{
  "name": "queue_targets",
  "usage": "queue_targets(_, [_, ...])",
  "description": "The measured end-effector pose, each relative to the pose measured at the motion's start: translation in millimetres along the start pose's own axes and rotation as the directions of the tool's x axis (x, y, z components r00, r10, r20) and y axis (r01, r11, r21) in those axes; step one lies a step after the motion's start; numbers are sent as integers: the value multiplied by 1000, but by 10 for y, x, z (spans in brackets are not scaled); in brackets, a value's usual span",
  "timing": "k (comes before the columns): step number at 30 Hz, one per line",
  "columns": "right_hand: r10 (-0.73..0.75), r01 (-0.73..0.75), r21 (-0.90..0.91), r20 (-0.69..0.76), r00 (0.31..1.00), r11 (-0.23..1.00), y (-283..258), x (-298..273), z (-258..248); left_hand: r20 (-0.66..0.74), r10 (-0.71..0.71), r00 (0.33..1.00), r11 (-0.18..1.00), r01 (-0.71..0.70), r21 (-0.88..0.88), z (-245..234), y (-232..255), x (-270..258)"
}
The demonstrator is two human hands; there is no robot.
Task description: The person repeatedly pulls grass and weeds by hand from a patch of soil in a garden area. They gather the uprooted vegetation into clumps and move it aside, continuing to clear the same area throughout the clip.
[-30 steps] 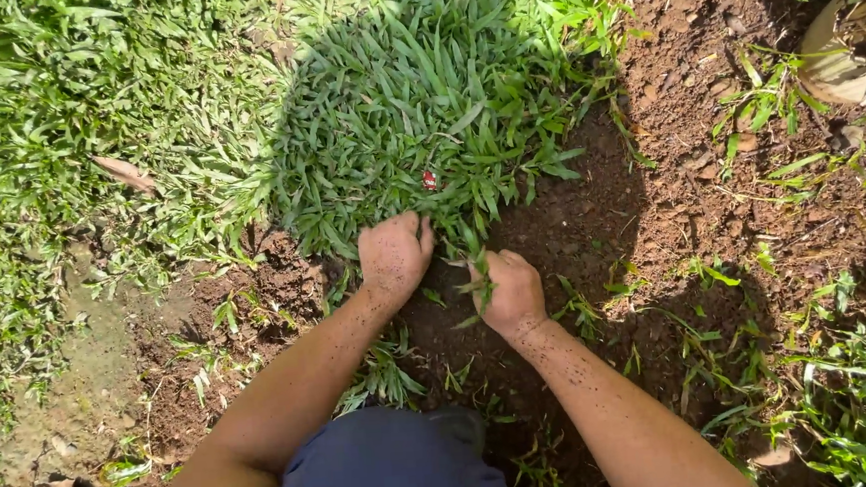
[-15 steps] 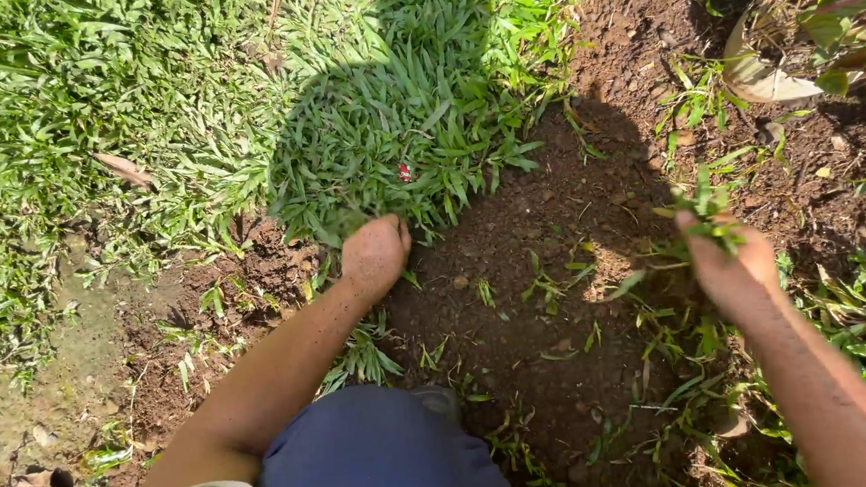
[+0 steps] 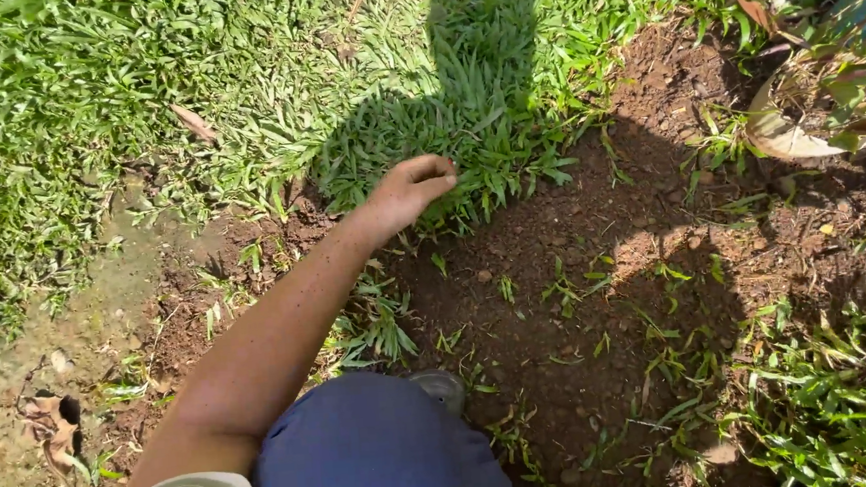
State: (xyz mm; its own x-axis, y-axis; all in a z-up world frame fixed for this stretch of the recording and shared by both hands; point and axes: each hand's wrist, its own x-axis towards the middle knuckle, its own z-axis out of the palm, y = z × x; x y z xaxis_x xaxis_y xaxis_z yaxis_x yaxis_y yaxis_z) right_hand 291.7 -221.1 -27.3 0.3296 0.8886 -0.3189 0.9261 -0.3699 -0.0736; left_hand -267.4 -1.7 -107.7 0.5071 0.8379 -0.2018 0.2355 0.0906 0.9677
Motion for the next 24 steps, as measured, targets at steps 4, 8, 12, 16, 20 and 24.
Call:
queue_targets(4, [-36, 41, -213, 25, 999, 976, -575, 328, 399, 199, -81, 977, 994, 93, -51, 8, 599, -10])
queue_targets(8, [-96, 106, -145, 73, 993, 984, -1533, 814, 926, 386, 14, 922, 1000, -12, -6, -3, 596, 298])
queue_targets(12, [-196, 187, 141, 53, 979, 972, -2648, 1058, 1197, 253, 113, 961, 894, -209, 397, -118, 360, 519])
queue_targets(16, [-235, 224, 220, 25, 972, 949, -3071, 1421, 1600, 127, 152, 980, 807, -198, 557, -196, -649, 1213])
queue_targets(20, [-291, 315, 204, -139, 947, 927, -3281, 1829, 1937, 64, 410, 910, 707, -361, 608, -277, -1302, 1548])
queue_targets(24, [-309, 384, 242, -296, 904, 891, -3410, 2215, 2204, -50, 452, 891, 814, -389, 432, -268, -1674, 1719])
